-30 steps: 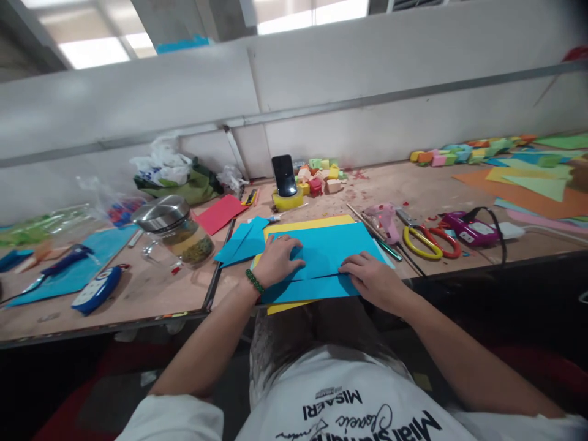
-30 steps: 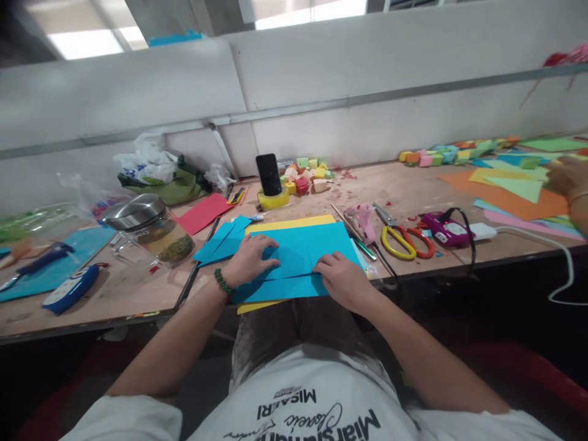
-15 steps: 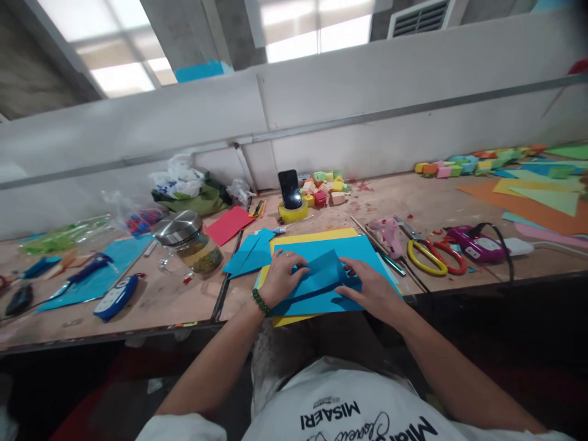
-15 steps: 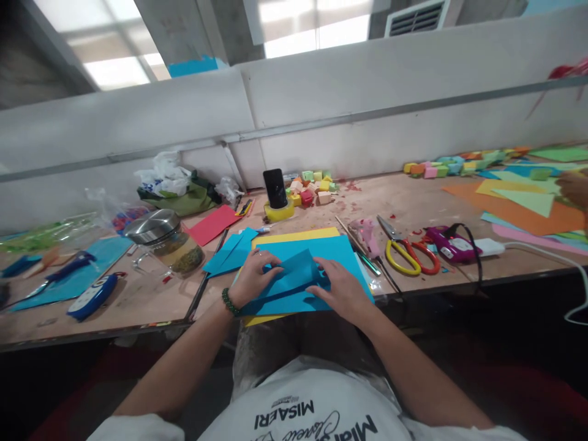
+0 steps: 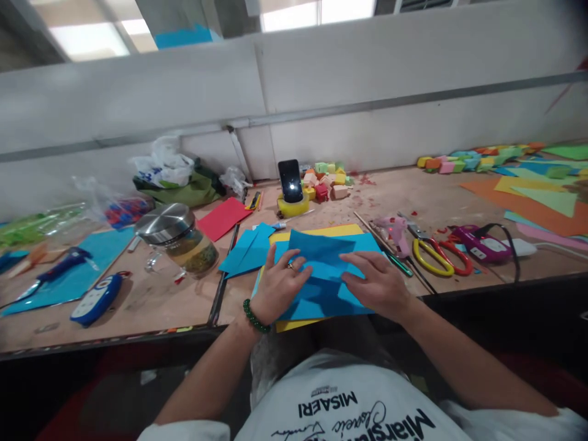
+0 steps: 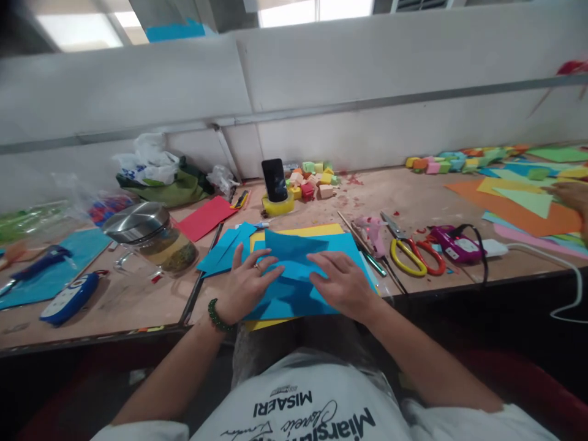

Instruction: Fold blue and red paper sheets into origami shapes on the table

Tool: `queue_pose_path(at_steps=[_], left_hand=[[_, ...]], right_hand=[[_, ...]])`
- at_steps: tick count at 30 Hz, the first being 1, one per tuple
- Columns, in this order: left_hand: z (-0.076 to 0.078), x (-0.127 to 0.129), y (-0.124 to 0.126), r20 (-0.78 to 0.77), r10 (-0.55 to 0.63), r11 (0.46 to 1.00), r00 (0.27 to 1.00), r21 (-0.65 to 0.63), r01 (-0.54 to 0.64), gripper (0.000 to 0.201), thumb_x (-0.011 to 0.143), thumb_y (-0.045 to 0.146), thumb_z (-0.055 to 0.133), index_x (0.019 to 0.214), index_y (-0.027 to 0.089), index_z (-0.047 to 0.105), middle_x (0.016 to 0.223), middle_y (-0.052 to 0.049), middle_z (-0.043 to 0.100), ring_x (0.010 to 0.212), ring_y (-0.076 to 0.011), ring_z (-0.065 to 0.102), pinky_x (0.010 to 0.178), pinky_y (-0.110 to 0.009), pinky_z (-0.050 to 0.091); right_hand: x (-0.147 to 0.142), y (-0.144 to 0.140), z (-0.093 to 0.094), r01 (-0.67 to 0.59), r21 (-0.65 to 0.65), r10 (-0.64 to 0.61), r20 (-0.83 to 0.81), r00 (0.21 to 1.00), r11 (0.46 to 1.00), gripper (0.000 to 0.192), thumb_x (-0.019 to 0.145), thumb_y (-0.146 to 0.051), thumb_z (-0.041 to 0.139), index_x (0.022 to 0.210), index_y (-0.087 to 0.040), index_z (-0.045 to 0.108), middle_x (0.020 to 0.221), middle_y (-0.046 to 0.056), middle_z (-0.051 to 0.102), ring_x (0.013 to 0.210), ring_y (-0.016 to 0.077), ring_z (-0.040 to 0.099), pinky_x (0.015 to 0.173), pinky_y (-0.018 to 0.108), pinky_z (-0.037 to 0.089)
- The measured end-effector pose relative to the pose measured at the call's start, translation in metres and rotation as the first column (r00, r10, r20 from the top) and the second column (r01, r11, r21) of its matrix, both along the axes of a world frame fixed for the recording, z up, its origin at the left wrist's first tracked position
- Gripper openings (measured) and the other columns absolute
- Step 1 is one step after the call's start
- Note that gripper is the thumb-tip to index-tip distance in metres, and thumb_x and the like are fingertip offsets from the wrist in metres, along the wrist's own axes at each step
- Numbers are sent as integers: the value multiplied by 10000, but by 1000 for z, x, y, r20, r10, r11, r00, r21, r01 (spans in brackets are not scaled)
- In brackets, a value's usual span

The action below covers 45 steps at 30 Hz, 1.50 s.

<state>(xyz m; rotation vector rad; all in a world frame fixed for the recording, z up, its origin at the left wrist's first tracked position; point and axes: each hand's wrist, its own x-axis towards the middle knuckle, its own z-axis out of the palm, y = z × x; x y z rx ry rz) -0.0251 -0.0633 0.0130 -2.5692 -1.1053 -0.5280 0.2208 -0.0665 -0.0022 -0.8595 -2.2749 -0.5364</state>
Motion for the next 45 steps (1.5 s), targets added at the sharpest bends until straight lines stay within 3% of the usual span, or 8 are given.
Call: queue_pose_path(at_steps=[5, 8, 13, 16, 25, 33, 39, 45], left_hand=[[-21, -3, -14, -36, 13, 937, 999, -348, -25, 395, 938, 409, 529, 1229, 161, 626, 1293, -154, 623, 1217, -326, 550, 1083, -612, 336], [-29, -4, -19, 22, 1, 919, 1000, -395, 7, 627, 880, 578, 546, 1310, 122, 565, 1328, -196, 582, 1206, -344, 551, 1024, -557, 436], [-40, -8, -19, 143, -37, 927, 989, -364, 88, 530, 920, 526, 505, 1256, 131, 610, 1278, -201, 603, 1185, -339, 570, 977, -523, 505], [-43, -10, -20, 182, -47, 933, 982, -344, 108, 491, 939, 507, 479, 1237, 146, 629, 1277, -194, 610, 1208, -341, 561, 979, -537, 510], [-43, -10, -22, 225, -42, 933, 974, -341, 119, 500, 943, 512, 477, 1212, 122, 636, 1294, -186, 624, 1252, -333, 549, 992, -527, 517], [-38, -7, -21, 214, -36, 934, 976, -339, 108, 511, 959, 513, 431, 1141, 92, 655, 1240, -189, 658, 1219, -330, 581, 949, -503, 549], [-32, -2, -18, 143, -28, 946, 989, -315, 72, 505, 935, 488, 504, 1295, 142, 578, 1214, -163, 677, 1151, -325, 627, 889, -491, 575], [-32, -1, -17, 147, -43, 956, 988, -280, 83, 482, 902, 516, 538, 1151, 126, 673, 1170, -180, 691, 1120, -334, 643, 849, -484, 599]], right_hand=[[-1, 9, -15, -174, -387, 238, 124, 963, 905, 248, 850, -48, 459, 906, -171, 667, 1155, 140, 697, 1065, 231, 637, 904, 396, 539], [3, 20, -11, -150, -636, 270, 96, 958, 757, 310, 867, -75, 451, 1056, -178, 673, 1117, 110, 714, 1040, 219, 646, 886, 384, 542], [9, 50, 7, -194, -874, 347, -32, 937, 446, 272, 943, -328, 494, 988, -192, 725, 1128, 89, 717, 1073, 227, 630, 927, 362, 491], [6, 64, 8, -185, -918, 239, -103, 966, 352, 315, 926, -431, 515, 911, -191, 718, 980, 78, 727, 932, 214, 654, 829, 331, 493], [-10, 76, -9, -45, -899, -39, -69, 997, 436, 328, 860, -471, 612, 714, -180, 647, 849, 57, 608, 737, 168, 586, 661, 290, 437], [-12, 73, -15, -61, -863, -78, -116, 990, 501, 362, 872, -505, 597, 700, -194, 662, 850, 51, 612, 709, 156, 587, 645, 283, 452], [-12, 72, -18, -80, -848, -84, -144, 986, 523, 408, 890, -537, 557, 695, -194, 660, 829, 53, 618, 697, 154, 591, 645, 284, 463], [-11, 72, -21, -73, -835, -82, -140, 987, 546, 341, 880, -486, 598, 708, -200, 665, 836, 48, 623, 698, 155, 599, 644, 282, 467]])
